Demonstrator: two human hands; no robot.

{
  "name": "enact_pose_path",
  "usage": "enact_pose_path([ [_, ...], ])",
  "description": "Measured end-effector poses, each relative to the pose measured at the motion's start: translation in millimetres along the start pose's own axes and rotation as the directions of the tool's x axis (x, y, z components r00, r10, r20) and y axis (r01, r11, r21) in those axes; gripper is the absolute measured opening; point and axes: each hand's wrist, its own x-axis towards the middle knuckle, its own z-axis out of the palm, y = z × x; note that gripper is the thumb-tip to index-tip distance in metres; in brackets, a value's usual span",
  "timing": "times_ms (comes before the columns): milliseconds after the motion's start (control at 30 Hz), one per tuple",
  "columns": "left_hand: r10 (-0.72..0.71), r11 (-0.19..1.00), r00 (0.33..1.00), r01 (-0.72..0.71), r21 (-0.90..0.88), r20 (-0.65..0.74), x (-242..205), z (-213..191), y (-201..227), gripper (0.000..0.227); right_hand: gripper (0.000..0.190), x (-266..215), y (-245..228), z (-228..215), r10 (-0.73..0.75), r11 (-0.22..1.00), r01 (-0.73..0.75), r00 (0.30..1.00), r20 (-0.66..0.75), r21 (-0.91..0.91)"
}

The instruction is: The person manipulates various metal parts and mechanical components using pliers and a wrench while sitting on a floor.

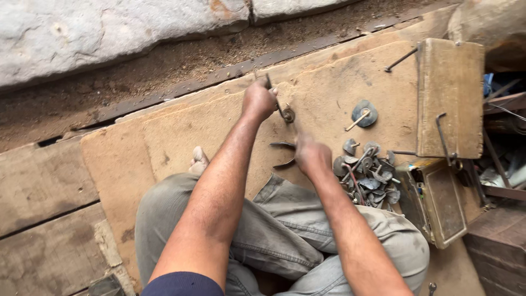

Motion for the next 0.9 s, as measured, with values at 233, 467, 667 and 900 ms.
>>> enact_pose_path([
  [233,-0.082,0.994,0.995,0.078,0.075,0.054,9,3,-11,0.022,0.031,-7,20,-8,-0.759,0.627,0.728,0.489,-0.429,-0.279],
  [467,0.011,0.990,1.000,-0.012,0.142,0.006,25,13,-25,0.022,0.026,-3,14,-7,-0.740,0.654,0.585,0.625,-0.247,-0.480],
  [667,0.008,0.997,1.000,-0.006,0.082,-0.017,19,16,-42,0.025,0.023,-23,27,7,-0.747,0.658,0.614,0.604,-0.277,-0.437],
  [900,-0.097,0.995,0.995,0.097,0.027,0.002,13,10,-24,0.023,0.023,-58,24,-27,-0.800,0.513,0.807,0.327,-0.504,-0.290],
])
